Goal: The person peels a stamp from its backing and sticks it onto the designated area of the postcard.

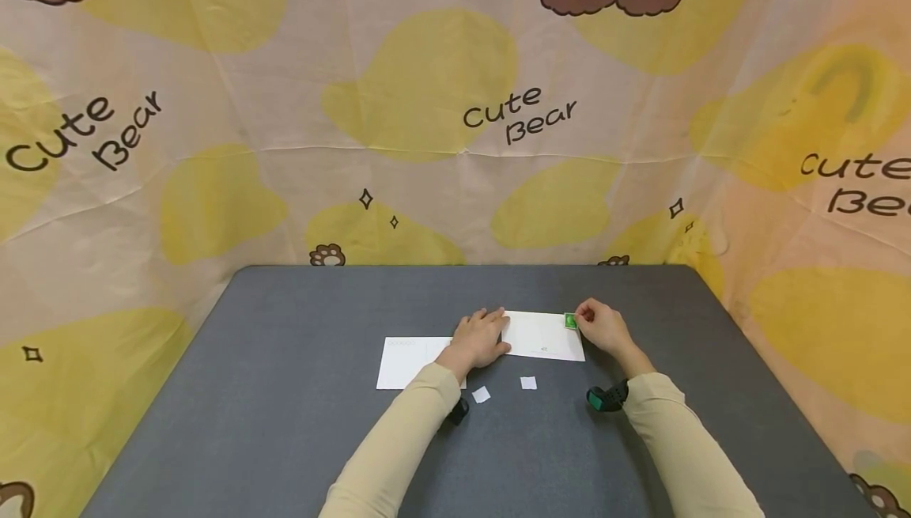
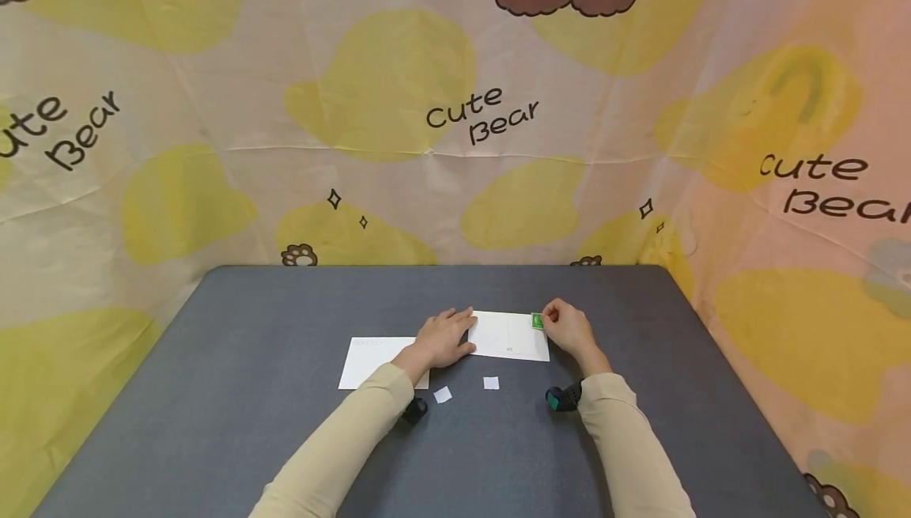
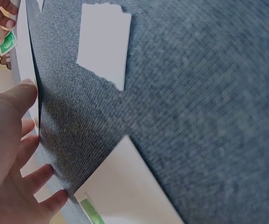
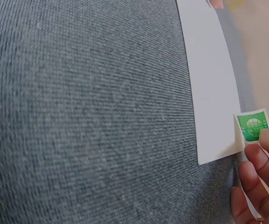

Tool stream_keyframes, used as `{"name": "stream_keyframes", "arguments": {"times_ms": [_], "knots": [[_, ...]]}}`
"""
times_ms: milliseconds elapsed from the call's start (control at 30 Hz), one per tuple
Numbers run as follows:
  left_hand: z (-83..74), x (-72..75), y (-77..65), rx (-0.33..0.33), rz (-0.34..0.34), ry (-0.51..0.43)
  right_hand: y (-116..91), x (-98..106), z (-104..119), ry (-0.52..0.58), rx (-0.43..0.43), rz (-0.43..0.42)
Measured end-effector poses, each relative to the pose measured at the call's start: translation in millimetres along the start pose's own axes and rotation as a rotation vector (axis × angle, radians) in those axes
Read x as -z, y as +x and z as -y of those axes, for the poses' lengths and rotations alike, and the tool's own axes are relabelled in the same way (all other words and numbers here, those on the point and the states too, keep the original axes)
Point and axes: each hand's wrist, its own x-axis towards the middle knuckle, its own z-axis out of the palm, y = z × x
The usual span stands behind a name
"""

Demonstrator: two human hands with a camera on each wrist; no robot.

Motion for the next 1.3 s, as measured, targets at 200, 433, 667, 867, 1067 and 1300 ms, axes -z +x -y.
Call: {"name": "stream_keyframes", "arguments": {"times_ms": [200, 433, 667, 867, 1067, 1300], "knots": [[-0.4, -1.3, 1.0, 0.002, -0.002, 0.029, 1, -3, 0, -0.010, -0.008, -0.015], [-0.9, -0.8, 1.2, 0.009, 0.003, 0.047, 1, -5, 3, -0.039, -0.026, -0.032], [-1.5, -1.5, 1.5, 0.010, -0.001, 0.053, 1, -7, 3, -0.051, -0.053, -0.030], [-1.8, -2.3, 2.3, 0.009, -0.003, 0.061, 1, -10, 2, -0.054, -0.082, -0.033], [-1.6, -3.1, 2.9, 0.007, -0.009, 0.064, 2, -12, 1, -0.063, -0.100, -0.033], [-0.7, -4.9, 4.0, 0.012, -0.003, 0.057, 1, -14, 2, -0.071, -0.092, -0.048]]}}
